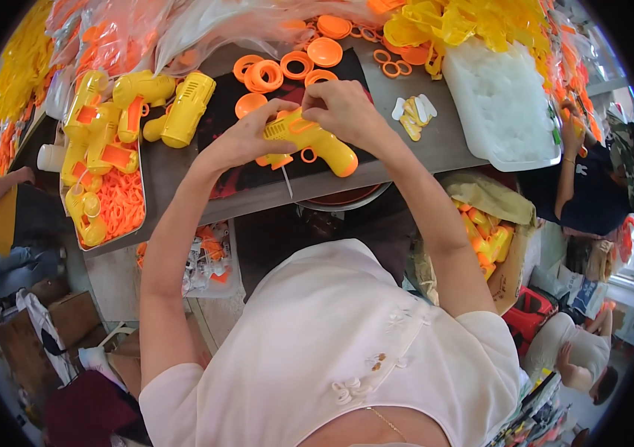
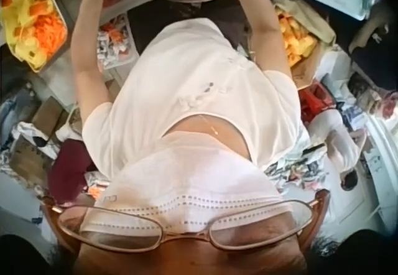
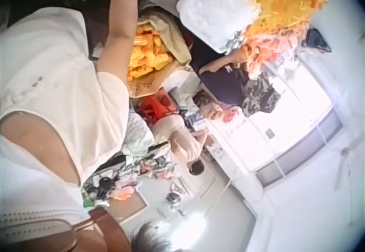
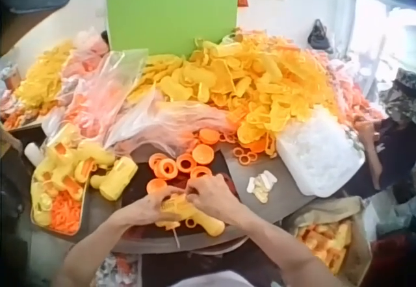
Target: Assembling plastic toy guns by snapping various components together.
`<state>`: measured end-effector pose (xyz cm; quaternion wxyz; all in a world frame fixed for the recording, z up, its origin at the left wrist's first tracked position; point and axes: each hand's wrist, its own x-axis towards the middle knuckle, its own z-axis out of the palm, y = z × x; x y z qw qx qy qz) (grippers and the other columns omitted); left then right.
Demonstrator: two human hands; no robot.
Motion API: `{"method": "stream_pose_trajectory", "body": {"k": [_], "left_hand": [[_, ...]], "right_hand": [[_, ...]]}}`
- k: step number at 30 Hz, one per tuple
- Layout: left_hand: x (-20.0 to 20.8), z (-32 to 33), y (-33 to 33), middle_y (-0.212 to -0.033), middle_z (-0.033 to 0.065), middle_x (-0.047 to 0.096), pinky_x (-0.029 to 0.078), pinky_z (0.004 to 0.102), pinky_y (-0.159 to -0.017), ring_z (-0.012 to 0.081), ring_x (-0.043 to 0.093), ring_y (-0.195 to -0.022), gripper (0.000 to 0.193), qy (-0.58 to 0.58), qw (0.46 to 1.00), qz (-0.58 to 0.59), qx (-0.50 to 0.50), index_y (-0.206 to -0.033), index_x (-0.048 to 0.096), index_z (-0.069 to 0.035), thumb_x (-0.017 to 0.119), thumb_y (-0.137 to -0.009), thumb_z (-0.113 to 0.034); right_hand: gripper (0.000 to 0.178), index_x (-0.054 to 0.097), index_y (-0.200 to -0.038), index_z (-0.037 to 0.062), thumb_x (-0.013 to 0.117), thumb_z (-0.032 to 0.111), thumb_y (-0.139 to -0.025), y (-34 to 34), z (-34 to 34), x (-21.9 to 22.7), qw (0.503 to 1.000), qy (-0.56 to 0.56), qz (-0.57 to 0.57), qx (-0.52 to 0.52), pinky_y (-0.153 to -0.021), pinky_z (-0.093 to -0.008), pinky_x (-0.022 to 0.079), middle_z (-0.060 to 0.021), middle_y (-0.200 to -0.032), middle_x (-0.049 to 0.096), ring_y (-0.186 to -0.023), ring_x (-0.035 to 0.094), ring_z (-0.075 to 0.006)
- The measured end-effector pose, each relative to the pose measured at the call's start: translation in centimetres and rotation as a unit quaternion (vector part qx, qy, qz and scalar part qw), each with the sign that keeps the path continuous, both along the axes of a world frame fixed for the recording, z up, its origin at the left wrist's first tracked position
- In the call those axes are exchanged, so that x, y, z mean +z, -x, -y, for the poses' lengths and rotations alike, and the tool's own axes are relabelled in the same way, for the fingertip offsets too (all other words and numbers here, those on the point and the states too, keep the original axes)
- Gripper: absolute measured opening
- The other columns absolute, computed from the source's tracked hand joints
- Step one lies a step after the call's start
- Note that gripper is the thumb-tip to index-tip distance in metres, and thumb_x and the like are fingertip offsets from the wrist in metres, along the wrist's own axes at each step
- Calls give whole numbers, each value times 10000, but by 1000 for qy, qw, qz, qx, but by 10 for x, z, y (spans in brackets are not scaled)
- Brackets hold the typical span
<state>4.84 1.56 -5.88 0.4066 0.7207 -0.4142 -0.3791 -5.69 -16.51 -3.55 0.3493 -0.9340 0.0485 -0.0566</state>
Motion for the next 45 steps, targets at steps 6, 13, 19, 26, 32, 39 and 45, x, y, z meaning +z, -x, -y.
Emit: {"method": "stream_pose_trajectory", "body": {"k": [6,13,19,26,32,39,45], "left_hand": [[2,6,2,-1119,129,574,423,318,-934,207,551,-1058,632,5,999,19,29,-1301,470,-61,737,-795,-329],[-9,7,3,-1039,83,578,443,289,-863,146,545,-975,435,38,998,8,45,-1194,544,-41,684,-856,-276],[-2,7,8,-1014,81,560,439,285,-860,140,535,-958,429,29,998,-24,55,-1192,546,-42,673,-864,-287],[1,9,11,-1011,84,571,440,290,-873,150,544,-955,448,38,997,15,59,-1210,545,-42,675,-864,-295],[0,18,1,-1171,86,568,400,299,-967,155,523,-1093,497,15,1000,-3,23,-1271,512,-2,662,-874,-261],[-3,23,20,-1051,95,617,458,334,-896,204,590,-1000,449,122,970,183,105,-1186,570,-39,724,-795,-198],[8,23,38,-920,34,624,431,369,-862,228,592,-916,225,123,890,429,88,-941,642,-67,719,-756,-169]], "right_hand": [[61,631,-784,45,627,106,-787,11,-16,-7,988,136,47,-46,-776,-374,397,-47,-726,623,-795,590,-236],[135,691,-901,82,704,100,-768,36,3,-28,965,40,235,-107,-855,-378,411,-90,-901,551,-909,566,-247],[152,684,-917,74,686,40,-768,106,94,-43,971,85,110,-194,-714,-335,484,-93,-935,569,-779,613,-256],[158,627,-954,24,663,57,-804,111,110,-58,984,27,69,-164,-669,-323,461,-96,-878,552,-726,578,-227],[122,614,-944,8,652,35,-831,104,114,-51,979,-46,74,-185,-670,-256,463,-56,-769,595,-702,562,-133],[111,617,-952,-28,631,49,-873,103,117,-50,927,-214,102,-292,-644,-237,470,-43,-788,655,-711,582,-83],[140,625,-936,-9,653,114,-874,108,117,-50,939,30,163,-301,-631,-211,436,-33,-792,634,-674,543,-69]]}}
